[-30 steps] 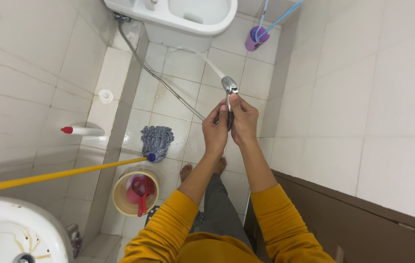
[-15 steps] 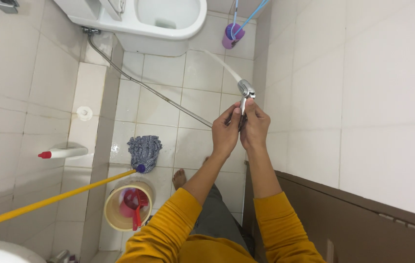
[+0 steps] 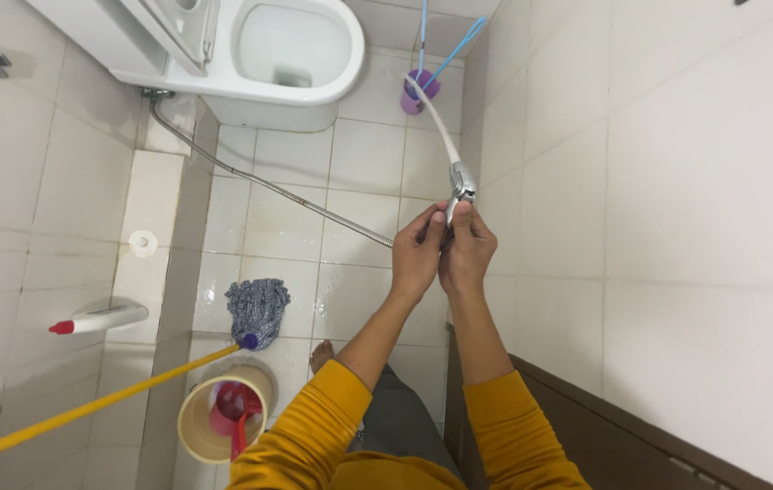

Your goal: Mop the bathroom floor and test the water flow of a bidet sprayer.

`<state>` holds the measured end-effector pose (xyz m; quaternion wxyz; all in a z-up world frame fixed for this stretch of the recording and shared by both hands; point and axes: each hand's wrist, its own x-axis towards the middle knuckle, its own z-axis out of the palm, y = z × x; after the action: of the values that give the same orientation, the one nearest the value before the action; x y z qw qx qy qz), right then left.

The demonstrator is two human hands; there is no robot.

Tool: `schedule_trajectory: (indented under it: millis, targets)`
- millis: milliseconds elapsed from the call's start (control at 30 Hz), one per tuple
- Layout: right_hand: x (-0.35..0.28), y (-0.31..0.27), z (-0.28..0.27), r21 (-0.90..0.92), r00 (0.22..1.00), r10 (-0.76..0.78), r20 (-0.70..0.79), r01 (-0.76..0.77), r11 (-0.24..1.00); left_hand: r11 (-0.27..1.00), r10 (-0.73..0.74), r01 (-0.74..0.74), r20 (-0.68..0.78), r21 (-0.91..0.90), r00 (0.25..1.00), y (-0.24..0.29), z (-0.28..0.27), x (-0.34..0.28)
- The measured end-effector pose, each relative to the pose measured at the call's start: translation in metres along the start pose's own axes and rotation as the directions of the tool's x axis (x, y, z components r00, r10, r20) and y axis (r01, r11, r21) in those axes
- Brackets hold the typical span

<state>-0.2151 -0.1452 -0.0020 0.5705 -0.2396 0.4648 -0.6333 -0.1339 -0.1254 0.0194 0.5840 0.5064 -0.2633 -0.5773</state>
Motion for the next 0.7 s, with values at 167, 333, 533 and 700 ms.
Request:
schedule_trajectory:
  millis: [167,333,533,700]
  targets:
    - [0.023,-0.012,0.014,-0.139,0.999,0.006,0.043,0.0,0.99,0.998,-0.045,0.044,-0.038,-0.046,0.998,-0.016,0.013,0.028]
    - [0.044,-0.015,0.029,-0.1,0.996,0.0,0.092,0.009,0.995,1.0,-0.009,0.007,-0.112,-0.016,0.994,-0.017,0.018,0.048]
    - [0.07,-0.032,0.033,-0.145,0.983,0.052,0.174,-0.027,0.989,0.999,0.014,-0.019,-0.126,-0.036,0.992,-0.007,0.039,0.067]
    - [0.077,-0.037,0.019,-0.144,0.999,-0.047,0.011,0.048,0.988,0.997,0.003,0.002,-0.066,0.072,0.998,-0.023,0.057,0.08]
